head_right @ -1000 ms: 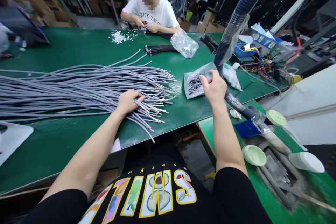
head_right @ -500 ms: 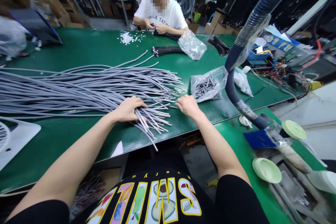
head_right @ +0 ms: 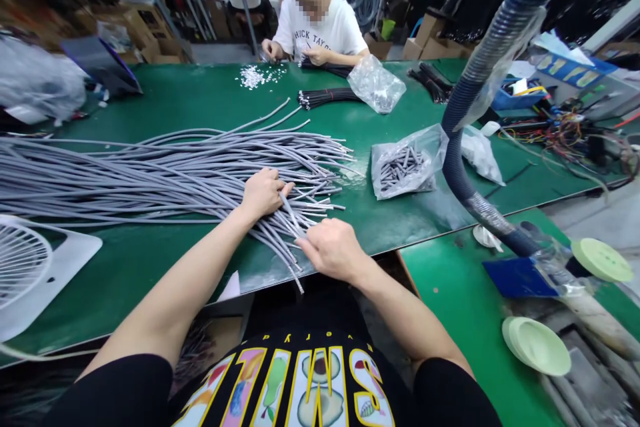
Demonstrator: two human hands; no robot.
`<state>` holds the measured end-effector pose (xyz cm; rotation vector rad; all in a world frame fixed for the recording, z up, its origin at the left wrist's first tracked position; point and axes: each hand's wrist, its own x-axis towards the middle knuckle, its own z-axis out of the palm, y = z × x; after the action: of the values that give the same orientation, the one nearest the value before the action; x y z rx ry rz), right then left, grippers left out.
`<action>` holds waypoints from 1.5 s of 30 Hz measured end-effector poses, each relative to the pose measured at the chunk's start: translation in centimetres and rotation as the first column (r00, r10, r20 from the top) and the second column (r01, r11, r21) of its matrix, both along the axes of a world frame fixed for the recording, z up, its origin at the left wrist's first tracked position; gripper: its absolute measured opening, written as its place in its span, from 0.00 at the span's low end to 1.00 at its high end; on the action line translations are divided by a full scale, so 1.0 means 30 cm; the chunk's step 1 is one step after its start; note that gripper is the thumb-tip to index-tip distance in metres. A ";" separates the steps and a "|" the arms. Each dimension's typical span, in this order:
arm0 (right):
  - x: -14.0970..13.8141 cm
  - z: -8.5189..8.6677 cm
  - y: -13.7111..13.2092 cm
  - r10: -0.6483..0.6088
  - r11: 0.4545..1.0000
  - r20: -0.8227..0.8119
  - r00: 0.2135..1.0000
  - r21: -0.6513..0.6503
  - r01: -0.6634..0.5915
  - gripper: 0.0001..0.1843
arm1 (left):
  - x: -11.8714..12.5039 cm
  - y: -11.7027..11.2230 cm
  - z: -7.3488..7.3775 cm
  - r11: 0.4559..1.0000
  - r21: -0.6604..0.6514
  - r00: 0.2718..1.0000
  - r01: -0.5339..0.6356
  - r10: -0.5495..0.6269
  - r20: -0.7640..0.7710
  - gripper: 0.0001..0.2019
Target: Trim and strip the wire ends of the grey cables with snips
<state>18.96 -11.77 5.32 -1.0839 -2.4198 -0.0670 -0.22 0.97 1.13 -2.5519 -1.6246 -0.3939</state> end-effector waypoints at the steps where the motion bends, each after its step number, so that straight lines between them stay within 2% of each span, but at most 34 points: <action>1: -0.027 -0.007 -0.036 0.034 0.999 -0.032 0.999 0.005 -0.034 0.21 | 0.000 0.001 -0.006 1.000 0.002 1.000 -0.006 0.006 0.010 0.28; 5: -0.065 0.007 -0.169 0.212 0.975 -0.137 0.967 -0.043 -0.220 0.17 | -0.003 0.022 -0.013 0.992 -0.075 0.993 -0.103 0.107 0.046 0.26; 8: -0.003 0.049 -0.154 0.229 0.969 -0.158 0.961 -0.058 -0.241 0.13 | -0.001 0.022 -0.013 0.988 -0.100 0.988 -0.119 0.128 0.088 0.24; 10: 0.057 0.068 -0.058 0.174 0.979 -0.189 0.966 -0.074 -0.190 0.13 | -0.004 0.005 -0.012 0.991 -0.087 0.984 -0.097 0.108 0.138 0.22; 12: 0.107 0.070 0.083 0.000 0.985 -0.246 0.969 -0.165 -0.042 0.12 | -0.011 -0.019 -0.009 0.991 -0.111 0.982 -0.080 0.097 0.164 0.21; 16: 0.142 0.047 0.348 -0.142 0.969 -0.118 0.983 -0.218 0.114 0.10 | -0.031 -0.055 0.004 0.963 -0.258 0.989 -0.079 0.107 0.099 0.18; 19: 0.125 0.043 0.449 -0.226 0.953 -0.106 0.968 -0.229 0.198 0.13 | -0.043 -0.064 0.013 0.961 -0.269 0.991 -0.066 0.095 0.094 0.21; 21: 0.106 0.042 0.469 -0.212 0.942 0.029 0.977 -0.261 0.212 0.15 | -0.051 -0.065 0.012 0.967 -0.255 0.990 -0.027 0.061 0.128 0.23; 23: 0.086 0.035 0.465 -0.119 0.924 0.295 0.948 -0.316 0.214 0.15 | -0.060 -0.064 0.007 0.969 -0.246 0.983 0.029 0.017 0.184 0.20; 25: 0.068 0.022 0.447 -0.039 0.908 0.476 0.879 -0.351 0.231 0.14 | -0.069 -0.060 0.002 0.964 -0.252 0.972 0.082 -0.022 0.233 0.17; 30: 0.058 0.010 0.401 0.067 0.918 0.562 0.824 -0.358 0.170 0.17 | -0.089 -0.050 0.006 0.937 -0.302 0.953 0.178 -0.087 0.291 0.22; 33: 0.061 0.023 0.385 0.081 0.907 0.612 0.787 -0.373 0.197 0.18 | -0.089 -0.045 0.014 0.917 -0.344 0.943 0.201 -0.087 0.321 0.24; 35: 0.056 0.038 0.372 0.046 0.912 0.609 0.792 -0.350 0.216 0.19 | -0.076 -0.043 0.017 0.909 -0.390 0.941 0.149 -0.009 0.338 0.26; 37: 0.041 0.057 0.349 0.017 0.934 0.575 0.818 -0.301 0.192 0.19 | -0.052 -0.043 0.019 0.905 -0.426 0.947 0.009 0.129 0.294 0.32; 39: 0.016 0.074 0.314 -0.009 0.954 0.532 0.847 -0.249 0.166 0.18 | -0.025 -0.047 0.019 0.908 -0.398 0.953 -0.134 0.228 0.199 0.35; 42: -0.025 0.075 0.241 -0.022 0.969 0.466 0.885 -0.209 0.134 0.18 | 0.008 -0.057 0.016 0.937 -0.284 0.966 -0.202 0.238 0.098 0.33; 45: -0.050 0.038 0.163 -0.005 0.976 0.391 0.920 -0.198 0.090 0.19 | 0.021 -0.065 0.010 0.948 -0.214 0.965 -0.237 0.255 0.063 0.32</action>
<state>17.45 -6.88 6.47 -1.3317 -2.8061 -0.0434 0.40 -0.99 1.44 -2.4530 -2.0891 -0.3376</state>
